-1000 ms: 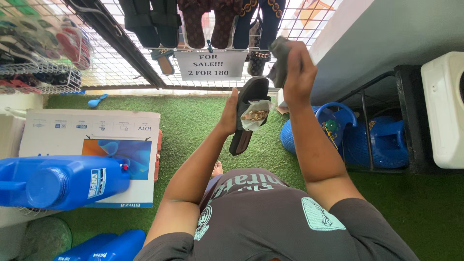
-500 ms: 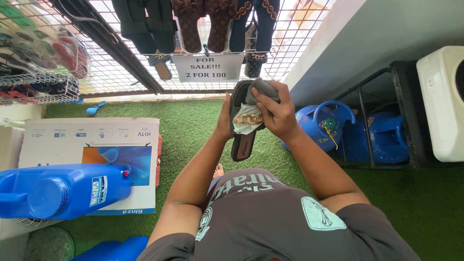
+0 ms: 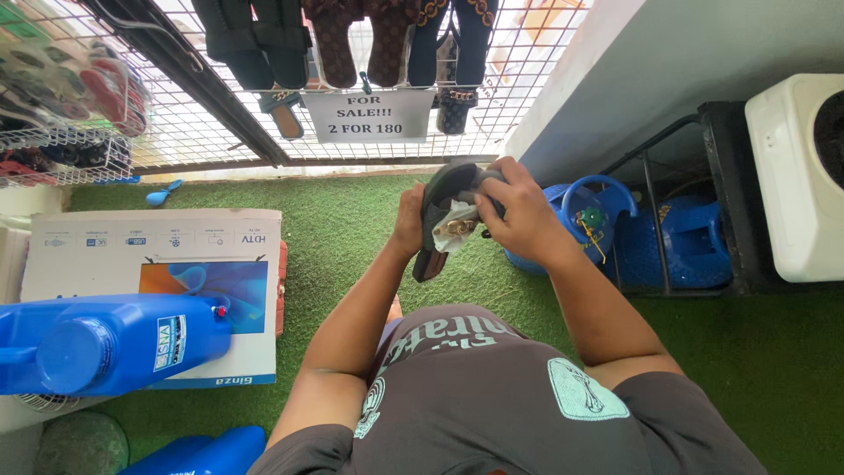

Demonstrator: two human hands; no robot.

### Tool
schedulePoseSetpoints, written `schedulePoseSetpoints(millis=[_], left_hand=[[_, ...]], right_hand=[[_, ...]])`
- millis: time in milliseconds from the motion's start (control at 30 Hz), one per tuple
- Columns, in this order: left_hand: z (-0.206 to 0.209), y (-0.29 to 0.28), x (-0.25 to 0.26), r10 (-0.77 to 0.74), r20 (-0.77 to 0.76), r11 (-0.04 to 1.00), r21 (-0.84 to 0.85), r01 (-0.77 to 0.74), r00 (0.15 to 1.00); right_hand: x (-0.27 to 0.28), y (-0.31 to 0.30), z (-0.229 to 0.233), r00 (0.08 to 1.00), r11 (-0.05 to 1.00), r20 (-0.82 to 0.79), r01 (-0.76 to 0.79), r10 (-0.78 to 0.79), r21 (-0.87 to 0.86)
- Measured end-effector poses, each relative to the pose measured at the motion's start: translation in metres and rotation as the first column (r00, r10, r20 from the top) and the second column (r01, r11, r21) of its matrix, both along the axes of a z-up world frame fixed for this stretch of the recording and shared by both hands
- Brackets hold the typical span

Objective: The person cleans several pairs of shoes one at a time by hand using a cloth, wiping the exterior surfaces before hanging each pair back onto a wire display rack.

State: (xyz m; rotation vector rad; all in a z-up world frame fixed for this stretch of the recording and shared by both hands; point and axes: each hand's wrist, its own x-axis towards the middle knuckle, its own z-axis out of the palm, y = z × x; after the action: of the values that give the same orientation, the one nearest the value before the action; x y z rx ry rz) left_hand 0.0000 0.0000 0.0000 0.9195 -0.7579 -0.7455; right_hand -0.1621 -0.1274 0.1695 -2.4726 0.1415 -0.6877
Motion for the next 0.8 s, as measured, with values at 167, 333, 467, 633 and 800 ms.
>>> schedulePoseSetpoints(millis=[167,333,467,633,800], left_hand=[[0.023,-0.001,-0.009,-0.023,0.249,0.999,0.032,0.016,0.968],[0.032,-0.012,0.001,-0.031,0.186,0.993,0.116,0.009,0.982],[0.034,-0.008,0.008,-0.069,0.219,0.995,0.082,0.052,0.973],[0.041,0.006,0.001,0.008,0.297,0.997,0.068,-0.029,0.955],[0.045,0.006,0.011,-0.045,0.233,0.997,0.072,0.029,0.971]], right_hand=[[0.0,-0.022,0.03,0.93,0.996,-0.357,-0.083,0.086,0.026],[-0.007,-0.01,0.047,0.987,0.99,0.152,0.025,-0.046,0.135],[0.032,-0.001,0.019,0.916,0.897,0.27,-0.17,0.296,-0.408],[0.03,-0.036,0.013,0.969,0.987,0.242,0.001,0.04,-0.164],[0.032,-0.002,0.016,0.913,0.994,0.407,0.079,-0.039,-0.082]])
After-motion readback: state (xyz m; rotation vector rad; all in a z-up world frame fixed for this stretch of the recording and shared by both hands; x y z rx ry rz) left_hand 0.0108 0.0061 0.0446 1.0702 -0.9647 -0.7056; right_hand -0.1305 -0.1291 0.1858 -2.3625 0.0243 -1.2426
